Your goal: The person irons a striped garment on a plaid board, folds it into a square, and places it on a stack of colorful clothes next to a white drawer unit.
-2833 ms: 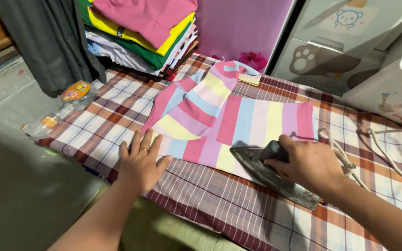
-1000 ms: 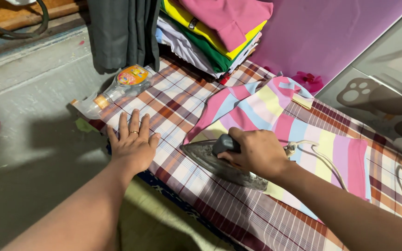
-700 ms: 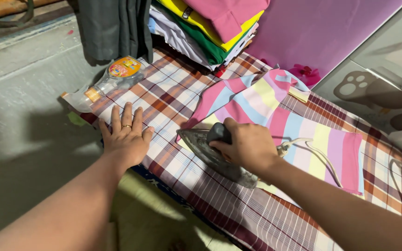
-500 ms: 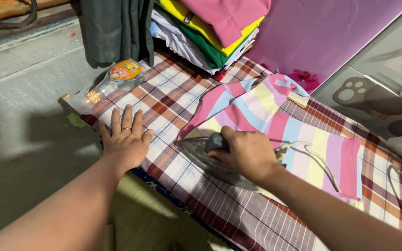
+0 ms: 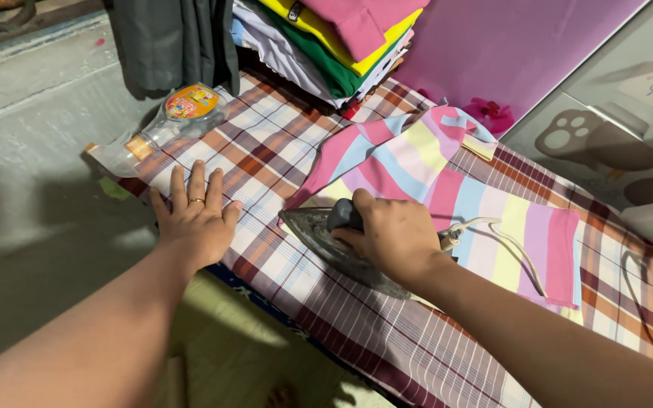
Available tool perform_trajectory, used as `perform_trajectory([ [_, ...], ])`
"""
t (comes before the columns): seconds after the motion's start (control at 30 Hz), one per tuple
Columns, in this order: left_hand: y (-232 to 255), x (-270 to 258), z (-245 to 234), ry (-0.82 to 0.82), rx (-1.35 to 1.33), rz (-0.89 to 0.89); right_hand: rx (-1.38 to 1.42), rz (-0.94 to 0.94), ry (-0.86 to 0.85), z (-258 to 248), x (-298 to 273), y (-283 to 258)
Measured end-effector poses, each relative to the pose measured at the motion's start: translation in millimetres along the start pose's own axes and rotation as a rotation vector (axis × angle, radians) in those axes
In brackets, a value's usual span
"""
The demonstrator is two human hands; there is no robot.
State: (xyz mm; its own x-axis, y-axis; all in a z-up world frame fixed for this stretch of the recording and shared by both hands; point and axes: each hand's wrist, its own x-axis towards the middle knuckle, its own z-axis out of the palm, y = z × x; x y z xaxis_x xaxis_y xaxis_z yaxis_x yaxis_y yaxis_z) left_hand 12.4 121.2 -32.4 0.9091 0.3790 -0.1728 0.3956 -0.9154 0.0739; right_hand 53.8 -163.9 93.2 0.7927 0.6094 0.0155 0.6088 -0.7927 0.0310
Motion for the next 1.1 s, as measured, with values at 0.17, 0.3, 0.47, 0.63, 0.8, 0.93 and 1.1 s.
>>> perform_trajectory([
  [0.17, 1.1, 1.4, -2.6, -0.039, 0.024, -0.014, 0.019, -0.019, 0.008, -4.0, 0.6, 1.6],
  [0.3, 3.1, 2.5, -6.0, -0.069, 0.051, -0.027, 0.013, 0.000, -0.018, -3.4, 0.4, 1.8],
  [0.47, 3.9, 2.5, -6.7, -0.071, 0.044, -0.027, 0.023, -0.002, -0.018, -2.4, 1.2, 2.3],
  [0.63, 4.1, 4.1, -6.3, -0.072, 0.034, -0.035, 0.026, -0.022, -0.028, -1.6, 5.0, 4.2],
  [0.8, 2.3, 3.6, -6.8, -0.077, 0.000, -0.025, 0.053, -0.008, -0.075, -12.4, 3.1, 15.6],
  [0.93, -0.2, 3.2, -4.4, -0.043, 0.012, -0.011, 0.068, 0.124, -0.072, -23.5, -27.6, 29.2],
  [1.1, 3.0, 0.6, 1.9, 0.116, 0.062, -0.009, 0.013, 0.185, -0.086, -16.6, -65.9, 42.3],
])
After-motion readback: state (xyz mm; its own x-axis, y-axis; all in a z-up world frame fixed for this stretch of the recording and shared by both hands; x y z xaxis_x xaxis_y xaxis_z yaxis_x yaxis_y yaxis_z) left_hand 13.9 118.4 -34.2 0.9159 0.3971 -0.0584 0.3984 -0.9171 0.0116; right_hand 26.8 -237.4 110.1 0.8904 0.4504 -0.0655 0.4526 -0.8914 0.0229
